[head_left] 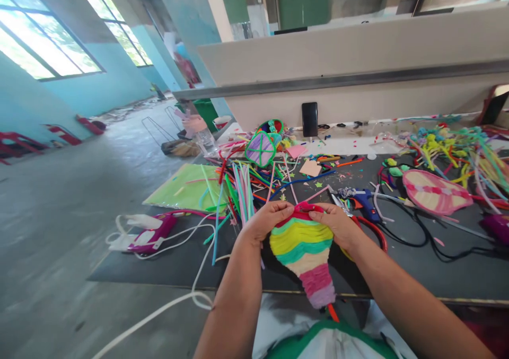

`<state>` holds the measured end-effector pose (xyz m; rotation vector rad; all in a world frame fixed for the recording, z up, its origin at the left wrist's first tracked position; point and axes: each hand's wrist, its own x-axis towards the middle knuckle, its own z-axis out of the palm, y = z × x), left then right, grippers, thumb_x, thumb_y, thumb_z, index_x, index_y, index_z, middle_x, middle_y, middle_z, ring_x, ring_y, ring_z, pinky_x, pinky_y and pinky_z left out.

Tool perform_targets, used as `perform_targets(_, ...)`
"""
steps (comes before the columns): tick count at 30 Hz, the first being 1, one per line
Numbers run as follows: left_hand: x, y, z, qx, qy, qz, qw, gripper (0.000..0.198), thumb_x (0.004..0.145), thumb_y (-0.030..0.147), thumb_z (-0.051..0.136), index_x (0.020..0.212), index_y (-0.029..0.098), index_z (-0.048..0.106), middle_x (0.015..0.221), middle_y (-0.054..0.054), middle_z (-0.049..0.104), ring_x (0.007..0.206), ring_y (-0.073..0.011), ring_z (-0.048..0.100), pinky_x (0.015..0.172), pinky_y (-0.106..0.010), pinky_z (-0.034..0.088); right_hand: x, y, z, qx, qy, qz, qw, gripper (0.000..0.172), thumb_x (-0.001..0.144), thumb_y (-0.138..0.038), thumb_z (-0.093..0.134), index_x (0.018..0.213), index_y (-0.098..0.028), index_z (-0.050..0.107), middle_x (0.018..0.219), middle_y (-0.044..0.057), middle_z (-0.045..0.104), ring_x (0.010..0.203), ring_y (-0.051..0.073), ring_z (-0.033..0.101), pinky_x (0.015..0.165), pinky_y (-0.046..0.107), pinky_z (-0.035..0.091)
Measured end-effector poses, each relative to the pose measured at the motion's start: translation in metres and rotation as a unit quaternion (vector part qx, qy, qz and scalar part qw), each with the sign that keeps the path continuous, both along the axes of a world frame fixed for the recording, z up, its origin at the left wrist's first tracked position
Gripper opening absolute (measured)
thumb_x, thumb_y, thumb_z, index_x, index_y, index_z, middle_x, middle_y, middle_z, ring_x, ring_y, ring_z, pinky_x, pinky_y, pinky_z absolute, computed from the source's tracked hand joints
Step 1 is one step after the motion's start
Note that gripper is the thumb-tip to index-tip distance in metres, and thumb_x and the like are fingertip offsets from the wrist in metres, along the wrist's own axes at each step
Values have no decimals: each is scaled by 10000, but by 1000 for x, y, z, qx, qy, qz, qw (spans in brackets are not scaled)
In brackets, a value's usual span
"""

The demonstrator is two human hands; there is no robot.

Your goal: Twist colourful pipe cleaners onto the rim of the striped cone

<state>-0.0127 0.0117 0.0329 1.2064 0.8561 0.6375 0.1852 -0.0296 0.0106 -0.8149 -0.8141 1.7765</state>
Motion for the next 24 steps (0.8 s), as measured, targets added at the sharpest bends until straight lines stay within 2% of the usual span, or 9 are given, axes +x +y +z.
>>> perform_targets(5,1,1,-3,-1,5,9,1000,363,710,442,715,869,122,648,705,-21,626,605,-110,575,581,-217,428,2,-3,1,-16,13,24,999,354,661,-300,781,984,-172,710,846,75,750,753,217,707,787,364,517)
perform_targets(12,2,4,-13,12,47,19,999,456,669,531,710,833,108,667,674,-25,630,567,-111,562,554,-223,421,2,-5,-6,-22,50,70,996,390,651,-214,772,1024,-135,689,900,109,747,784,236,715,820,374,525)
perform_targets(15,4,6,-13,62,63,75,993,489,694,569,664,880,117,677,724,-36,646,618,-121,582,589,-230,441,5,-4,-7,-35,62,82,994,372,666,-183,745,1028,-121,685,909,118,746,809,247,716,840,385,524)
perform_targets(19,-1,6,4,184,113,209,954,481,741,557,614,961,133,669,829,-50,653,723,-133,598,611,-218,445,8,-5,-3,-48,74,94,992,366,676,-152,718,1039,-123,682,950,123,741,860,255,711,871,390,516)
perform_targets(24,-31,8,30,270,184,248,912,374,729,455,650,942,149,679,782,-28,659,704,-135,580,637,-230,438,8,-7,2,-44,84,103,990,338,690,-130,696,1029,-129,691,999,122,731,897,258,705,879,378,519)
